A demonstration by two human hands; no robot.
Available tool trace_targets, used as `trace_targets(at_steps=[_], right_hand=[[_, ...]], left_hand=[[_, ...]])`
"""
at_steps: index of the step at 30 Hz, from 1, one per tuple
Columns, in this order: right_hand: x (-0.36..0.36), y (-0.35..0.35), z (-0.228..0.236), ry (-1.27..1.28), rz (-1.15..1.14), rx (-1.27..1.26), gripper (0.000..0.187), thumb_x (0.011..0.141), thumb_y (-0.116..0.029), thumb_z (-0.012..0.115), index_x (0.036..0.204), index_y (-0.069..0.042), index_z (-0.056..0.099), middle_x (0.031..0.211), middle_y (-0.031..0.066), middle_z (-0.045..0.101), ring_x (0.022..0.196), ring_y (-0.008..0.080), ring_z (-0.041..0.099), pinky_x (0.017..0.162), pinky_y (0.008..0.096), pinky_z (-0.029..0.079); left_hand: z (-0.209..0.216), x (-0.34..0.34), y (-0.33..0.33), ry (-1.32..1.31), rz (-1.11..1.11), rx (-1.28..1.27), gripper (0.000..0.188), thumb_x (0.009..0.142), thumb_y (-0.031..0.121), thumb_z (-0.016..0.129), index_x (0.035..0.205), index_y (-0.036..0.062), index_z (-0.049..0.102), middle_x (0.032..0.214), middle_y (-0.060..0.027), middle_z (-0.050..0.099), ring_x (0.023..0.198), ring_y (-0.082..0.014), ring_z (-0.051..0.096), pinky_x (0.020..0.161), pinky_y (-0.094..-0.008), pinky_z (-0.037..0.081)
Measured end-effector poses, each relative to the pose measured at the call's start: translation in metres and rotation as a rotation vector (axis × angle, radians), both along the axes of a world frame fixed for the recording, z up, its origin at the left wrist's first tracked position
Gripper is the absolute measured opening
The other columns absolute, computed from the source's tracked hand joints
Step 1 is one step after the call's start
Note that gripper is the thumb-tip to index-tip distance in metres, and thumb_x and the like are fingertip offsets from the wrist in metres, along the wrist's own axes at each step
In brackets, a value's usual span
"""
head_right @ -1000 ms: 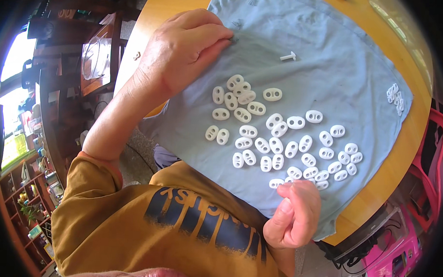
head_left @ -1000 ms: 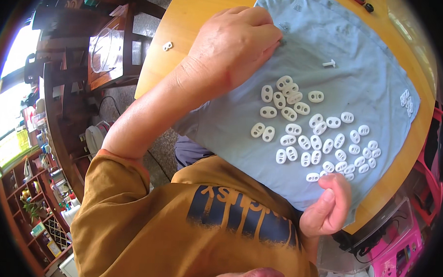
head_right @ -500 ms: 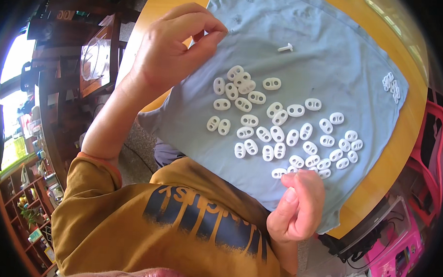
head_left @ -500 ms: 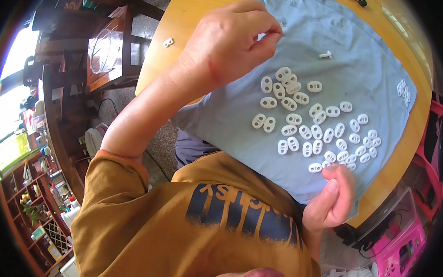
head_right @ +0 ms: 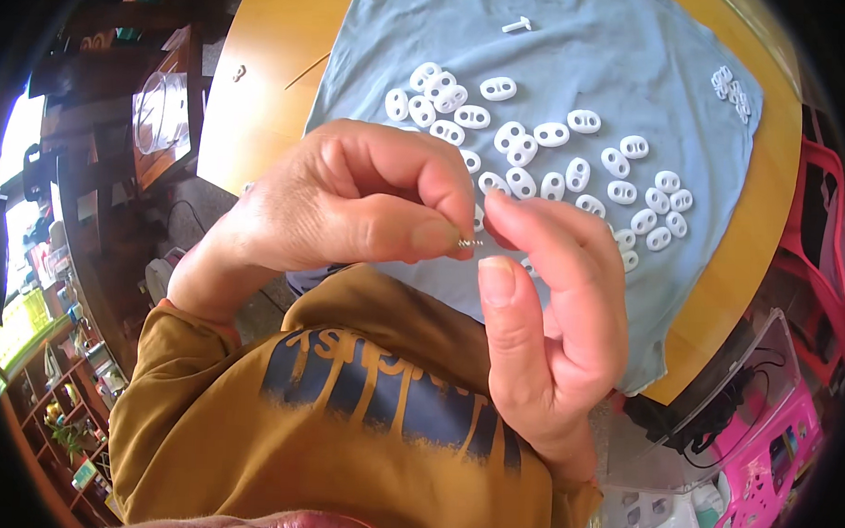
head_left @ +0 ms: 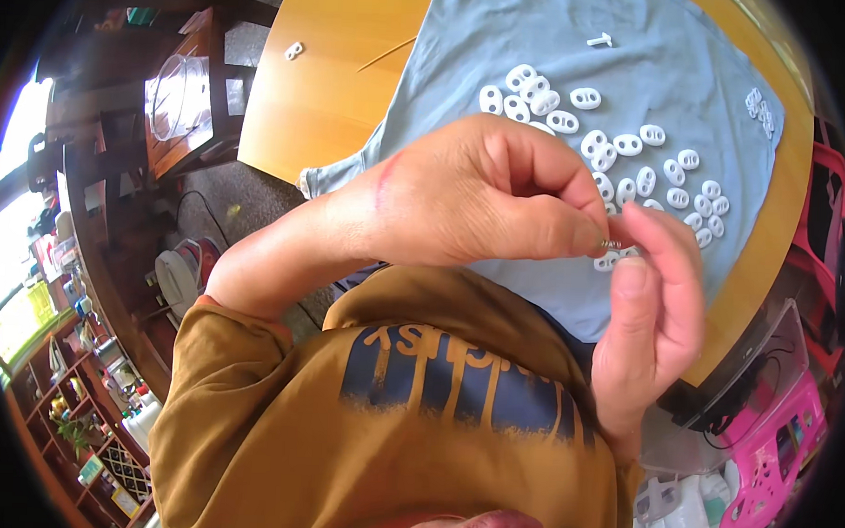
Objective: Inspecting and sorting various small white plastic components on a blue cloth surface.
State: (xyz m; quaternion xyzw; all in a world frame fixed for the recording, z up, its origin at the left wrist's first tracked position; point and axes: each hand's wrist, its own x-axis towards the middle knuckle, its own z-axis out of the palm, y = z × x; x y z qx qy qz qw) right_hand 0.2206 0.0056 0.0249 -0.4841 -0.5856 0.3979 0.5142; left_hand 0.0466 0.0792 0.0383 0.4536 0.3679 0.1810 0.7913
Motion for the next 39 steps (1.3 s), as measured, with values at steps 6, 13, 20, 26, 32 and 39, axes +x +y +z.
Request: trace_targets(at_steps=[6, 13, 20, 26, 32, 39], right_hand=[[-0.002, -0.008, -0.004, 0.061, -0.033, -0.015, 0.016, 0.083, 0.001, 0.056, 0.098, 0.002, 0.06, 0.093, 0.0102, 0.055, 0.075, 0.0123, 0.05, 0.063, 0.0222, 0.042], [0.0, -0.01, -0.009, -0.085, -0.107, 0.083, 0.01, 0.082, 0.002, 0.055, 0.091, 0.003, 0.058, 0.085, 0.0102, 0.055, 0.072, 0.0147, 0.051, 0.061, 0.0237, 0.041], [0.0, -0.012, -0.015, -0.18, -0.184, 0.152, 0.011, 0.08, 0.001, 0.057, 0.091, 0.002, 0.058, 0.084, 0.0099, 0.057, 0.073, 0.018, 0.052, 0.064, 0.0267, 0.042], [0.003, -0.014, -0.018, -0.345, -0.21, 0.275, 0.014, 0.079, 0.001, 0.058, 0.093, 0.002, 0.058, 0.084, 0.0099, 0.057, 0.071, 0.0203, 0.052, 0.063, 0.0286, 0.043], [0.004, -0.012, -0.018, -0.601, -0.245, 0.44, 0.016, 0.079, 0.001, 0.06, 0.095, 0.001, 0.059, 0.086, 0.009, 0.054, 0.07, 0.0206, 0.052, 0.059, 0.03, 0.044], [0.01, -0.009, -0.02, -0.832, -0.254, 0.619, 0.015, 0.079, -0.001, 0.061, 0.094, 0.001, 0.059, 0.086, 0.0077, 0.053, 0.069, 0.0211, 0.053, 0.058, 0.0312, 0.045]], left_hand=[[0.006, 0.005, -0.003, 0.001, -0.086, -0.225, 0.005, 0.079, 0.003, 0.059, 0.083, 0.003, 0.063, 0.074, 0.0042, 0.058, 0.07, -0.0021, 0.05, 0.061, -0.0175, 0.04], [-0.005, 0.012, -0.022, -0.06, 0.001, -0.124, 0.006, 0.082, 0.006, 0.059, 0.086, 0.0014, 0.061, 0.078, 0.003, 0.058, 0.072, -0.0022, 0.05, 0.063, -0.0178, 0.041], [-0.014, 0.021, -0.037, 0.049, 0.155, 0.384, 0.004, 0.078, 0.001, 0.061, 0.082, 0.0013, 0.06, 0.078, -0.0007, 0.056, 0.071, -0.0077, 0.05, 0.064, -0.0212, 0.041], [-0.019, 0.026, -0.042, 0.083, 0.219, 0.563, 0.006, 0.073, 0.0, 0.063, 0.079, 0.0022, 0.06, 0.076, -0.0036, 0.057, 0.067, -0.0103, 0.051, 0.061, -0.0231, 0.042], [-0.026, 0.031, -0.046, 0.147, 0.327, 0.875, 0.009, 0.07, -0.002, 0.065, 0.076, 0.0028, 0.06, 0.075, -0.0057, 0.059, 0.06, -0.0133, 0.054, 0.053, -0.0246, 0.043], [-0.031, 0.034, -0.042, 0.311, 0.437, 1.443, 0.016, 0.058, -0.003, 0.065, 0.071, 0.0038, 0.06, 0.068, -0.0062, 0.057, 0.053, -0.0172, 0.053, 0.046, -0.027, 0.041]])
